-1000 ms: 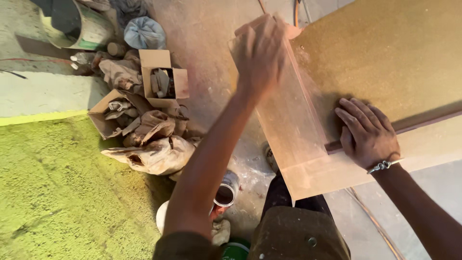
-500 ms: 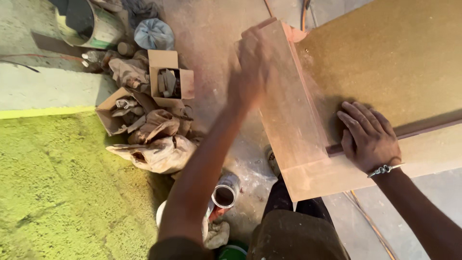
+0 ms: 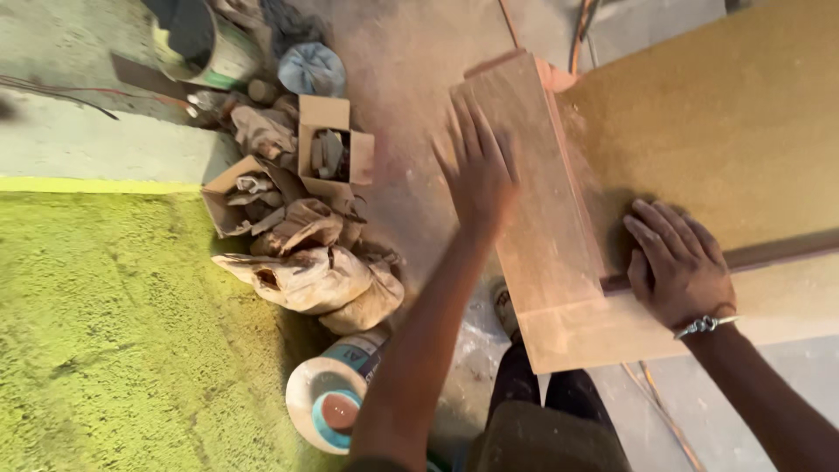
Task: The person sands a wooden door frame using a sanding block and a sanding sponge. They work on the flat surfaces and the edges of the frame, moving the sanding tools back and forth to smooth the wood. The person adjusts their position and the orientation of the frame to access different areas.
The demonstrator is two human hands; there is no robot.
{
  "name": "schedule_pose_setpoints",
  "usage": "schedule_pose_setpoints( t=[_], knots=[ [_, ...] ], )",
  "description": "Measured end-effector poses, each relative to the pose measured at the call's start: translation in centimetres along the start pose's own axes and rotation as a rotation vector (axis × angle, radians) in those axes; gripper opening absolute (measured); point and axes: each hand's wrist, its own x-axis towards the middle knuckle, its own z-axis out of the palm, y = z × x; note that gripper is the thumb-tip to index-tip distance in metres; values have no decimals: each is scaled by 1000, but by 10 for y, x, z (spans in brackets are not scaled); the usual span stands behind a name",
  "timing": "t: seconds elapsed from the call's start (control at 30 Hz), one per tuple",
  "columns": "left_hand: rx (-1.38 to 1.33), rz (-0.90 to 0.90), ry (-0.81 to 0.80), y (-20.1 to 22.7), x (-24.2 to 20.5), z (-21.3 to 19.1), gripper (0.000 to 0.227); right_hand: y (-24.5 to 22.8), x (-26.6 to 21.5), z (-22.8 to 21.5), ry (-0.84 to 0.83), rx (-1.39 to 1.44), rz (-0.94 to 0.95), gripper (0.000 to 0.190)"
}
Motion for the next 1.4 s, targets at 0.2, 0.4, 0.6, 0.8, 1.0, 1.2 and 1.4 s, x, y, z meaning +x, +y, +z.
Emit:
schedule_pose_setpoints(
  t=[0.2,0.4,0.6,0.8,1.0,1.2,1.4],
  knots=[
    [-14,-37,3,-8,31,8,71,2,-2,2,6,-16,-12,39],
    [232,428,-178,33,-130,-57,73,5,-5,-2,19,-4,-39,38],
    [-255,675,-411,18,-186,-82,57,8,-6,-2,18,-3,-61,40],
    [81,516,-264,34,-113,-41,52,9,-11,-1,11,11,-69,39],
    [-290,677,-450,52,-204,-103,48,10,-10,-3,34,53,-64,37],
    [-71,516,-285,60,-141,-80,50,15,-15,1,45,132,-49,38],
    [-910,374,-685,69,-265,-165,51,2,-83,-28,-102,891,203,50]
  ],
)
